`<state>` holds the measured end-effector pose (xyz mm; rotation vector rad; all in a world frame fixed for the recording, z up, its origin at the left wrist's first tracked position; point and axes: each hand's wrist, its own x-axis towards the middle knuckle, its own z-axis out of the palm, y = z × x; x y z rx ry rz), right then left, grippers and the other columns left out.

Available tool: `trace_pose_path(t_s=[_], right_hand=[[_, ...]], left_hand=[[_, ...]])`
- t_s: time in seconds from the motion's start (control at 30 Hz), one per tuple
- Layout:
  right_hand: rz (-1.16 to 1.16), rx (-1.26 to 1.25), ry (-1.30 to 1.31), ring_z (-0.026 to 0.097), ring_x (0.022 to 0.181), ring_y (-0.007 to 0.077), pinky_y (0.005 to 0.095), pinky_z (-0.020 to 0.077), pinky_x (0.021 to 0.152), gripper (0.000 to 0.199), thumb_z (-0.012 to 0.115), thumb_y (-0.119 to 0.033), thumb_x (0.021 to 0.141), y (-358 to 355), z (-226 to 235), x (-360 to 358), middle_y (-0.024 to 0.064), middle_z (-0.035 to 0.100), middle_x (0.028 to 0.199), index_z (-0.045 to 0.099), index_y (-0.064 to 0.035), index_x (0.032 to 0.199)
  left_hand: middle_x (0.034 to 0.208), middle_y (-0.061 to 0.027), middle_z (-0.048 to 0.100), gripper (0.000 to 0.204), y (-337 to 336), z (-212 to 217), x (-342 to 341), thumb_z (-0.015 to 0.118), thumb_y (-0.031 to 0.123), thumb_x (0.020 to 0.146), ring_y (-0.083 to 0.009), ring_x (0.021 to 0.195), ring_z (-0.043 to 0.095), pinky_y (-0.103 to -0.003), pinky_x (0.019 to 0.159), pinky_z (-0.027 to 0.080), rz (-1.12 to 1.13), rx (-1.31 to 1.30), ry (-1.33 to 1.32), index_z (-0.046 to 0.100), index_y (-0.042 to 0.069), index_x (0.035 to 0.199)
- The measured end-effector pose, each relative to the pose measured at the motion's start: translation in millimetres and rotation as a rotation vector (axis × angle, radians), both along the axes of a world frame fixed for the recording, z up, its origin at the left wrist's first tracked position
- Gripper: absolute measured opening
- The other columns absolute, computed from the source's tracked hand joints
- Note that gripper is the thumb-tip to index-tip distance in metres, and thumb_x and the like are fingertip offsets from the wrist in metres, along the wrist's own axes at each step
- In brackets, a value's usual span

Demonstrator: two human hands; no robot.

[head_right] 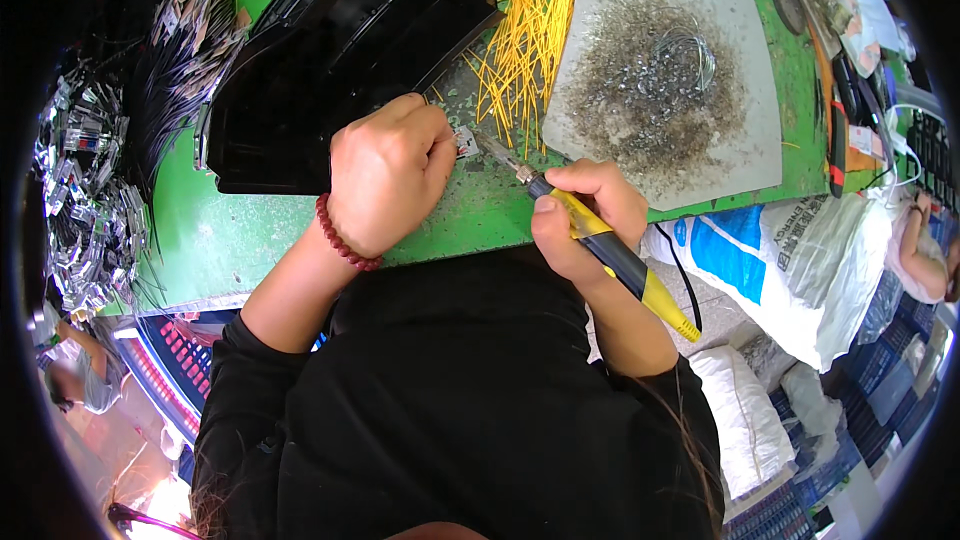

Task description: The person solders electrical wires to a circuit board with a soldering iron, then assembles the completed component into a plastic toy housing.

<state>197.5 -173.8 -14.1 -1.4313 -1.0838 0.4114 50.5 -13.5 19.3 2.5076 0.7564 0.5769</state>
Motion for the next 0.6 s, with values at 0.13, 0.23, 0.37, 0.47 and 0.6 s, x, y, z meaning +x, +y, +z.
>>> trace_pose_path(t_s=[0.13,0.23,0.37,0.47,0.6], right_hand=[[-0.006,-0.018,0.001,0.052,0.064,0.0108,0.0246,0.0415,0.059,0.024,0.069,-0.016,0.088,-4,3,1,0.0064,0.057,0.075,0.055,0.0011,0.097],[-0.034,0.055,-0.099,0.051,0.057,0.0092,0.0239,0.0408,0.053,0.023,0.073,-0.011,0.079,-2,13,8,0.0064,0.061,0.074,0.061,0.0005,0.094],[-0.384,0.000,0.041,0.055,0.065,0.0085,0.0234,0.0455,0.060,0.020,0.068,-0.009,0.081,-22,16,53,0.0026,0.061,0.080,0.061,-0.0017,0.098],[-0.568,0.114,0.088,0.054,0.063,0.0078,0.0209,0.0438,0.060,0.014,0.064,-0.004,0.081,-34,11,104,0.0028,0.059,0.078,0.059,-0.0004,0.093],[-0.601,0.085,0.057,0.054,0.063,0.0072,0.0204,0.0429,0.059,0.012,0.062,0.001,0.080,-41,11,118,0.0034,0.061,0.077,0.059,-0.0005,0.091]], left_hand=[[0.070,-0.0074,0.057,0.010,-1,2,4,0.067,0.003,0.074,-0.0280,0.059,0.060,-0.036,0.052,0.049,-0.011,0.000,0.004,0.059,0.006,0.068],[0.070,-0.0078,0.058,0.010,0,1,2,0.068,0.002,0.074,-0.0280,0.059,0.060,-0.036,0.052,0.048,-0.007,-0.011,-0.021,0.059,0.006,0.069],[0.068,-0.0087,0.057,0.011,1,6,0,0.069,0.001,0.074,-0.0281,0.059,0.060,-0.036,0.052,0.048,-0.009,-0.035,0.018,0.060,0.005,0.069],[0.070,-0.0084,0.056,0.014,1,4,0,0.068,0.004,0.076,-0.0285,0.059,0.061,-0.037,0.050,0.049,-0.029,-0.017,0.019,0.056,0.005,0.069],[0.070,-0.0082,0.056,0.014,0,4,3,0.068,0.004,0.076,-0.0282,0.059,0.061,-0.037,0.050,0.049,-0.017,-0.019,0.026,0.057,0.005,0.069]])
